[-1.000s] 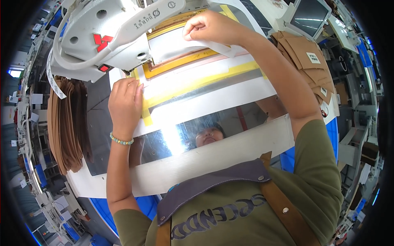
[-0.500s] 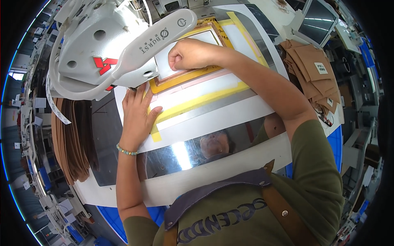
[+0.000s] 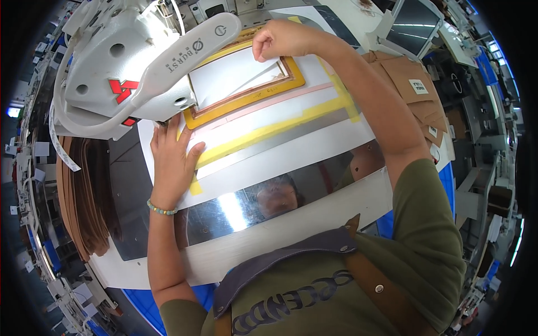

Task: Sewing leather components for bags using an industrial sewing machine.

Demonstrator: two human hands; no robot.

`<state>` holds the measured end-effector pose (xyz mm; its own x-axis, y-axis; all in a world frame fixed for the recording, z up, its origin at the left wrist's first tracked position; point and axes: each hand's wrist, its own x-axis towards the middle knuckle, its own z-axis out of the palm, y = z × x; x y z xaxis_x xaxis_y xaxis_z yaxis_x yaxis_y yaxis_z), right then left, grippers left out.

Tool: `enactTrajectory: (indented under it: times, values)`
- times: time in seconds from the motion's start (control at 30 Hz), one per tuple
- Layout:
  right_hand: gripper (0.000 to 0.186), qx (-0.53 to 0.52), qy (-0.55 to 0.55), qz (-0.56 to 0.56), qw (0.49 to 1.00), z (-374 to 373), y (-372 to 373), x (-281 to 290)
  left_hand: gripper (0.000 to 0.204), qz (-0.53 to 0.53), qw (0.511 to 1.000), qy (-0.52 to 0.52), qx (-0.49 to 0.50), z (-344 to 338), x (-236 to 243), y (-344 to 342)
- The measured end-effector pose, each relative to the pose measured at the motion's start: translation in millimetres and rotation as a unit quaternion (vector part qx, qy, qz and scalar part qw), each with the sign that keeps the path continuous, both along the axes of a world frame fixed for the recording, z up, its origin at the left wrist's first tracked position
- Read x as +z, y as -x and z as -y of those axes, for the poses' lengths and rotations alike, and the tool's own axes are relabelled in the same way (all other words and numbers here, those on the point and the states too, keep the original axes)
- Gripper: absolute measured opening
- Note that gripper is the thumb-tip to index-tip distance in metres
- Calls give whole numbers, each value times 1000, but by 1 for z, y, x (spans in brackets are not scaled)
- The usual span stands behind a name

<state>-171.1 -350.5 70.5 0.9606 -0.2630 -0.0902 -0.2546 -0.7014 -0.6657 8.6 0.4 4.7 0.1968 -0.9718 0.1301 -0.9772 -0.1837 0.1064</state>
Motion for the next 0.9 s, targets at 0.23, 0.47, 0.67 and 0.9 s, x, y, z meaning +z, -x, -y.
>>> enactTrajectory:
  times: [0.23, 0.47, 0.67, 0.9]
  values:
    - [5, 16, 78, -71, 994, -10, 20, -1, 50, -10, 1000, 10, 1, 1, 0, 2]
    - [2, 35, 82, -91, 992, -10, 20, 2, 52, 5, 1000, 4, -12, 0, 4, 3]
    - [3, 48, 96, -115, 988, -14, 18, 6, 53, 15, 1000, 6, -15, 0, 2, 1]
    - [7, 37, 162, -124, 978, -25, 17, 5, 53, 23, 1000, 1, -12, -2, 0, 0]
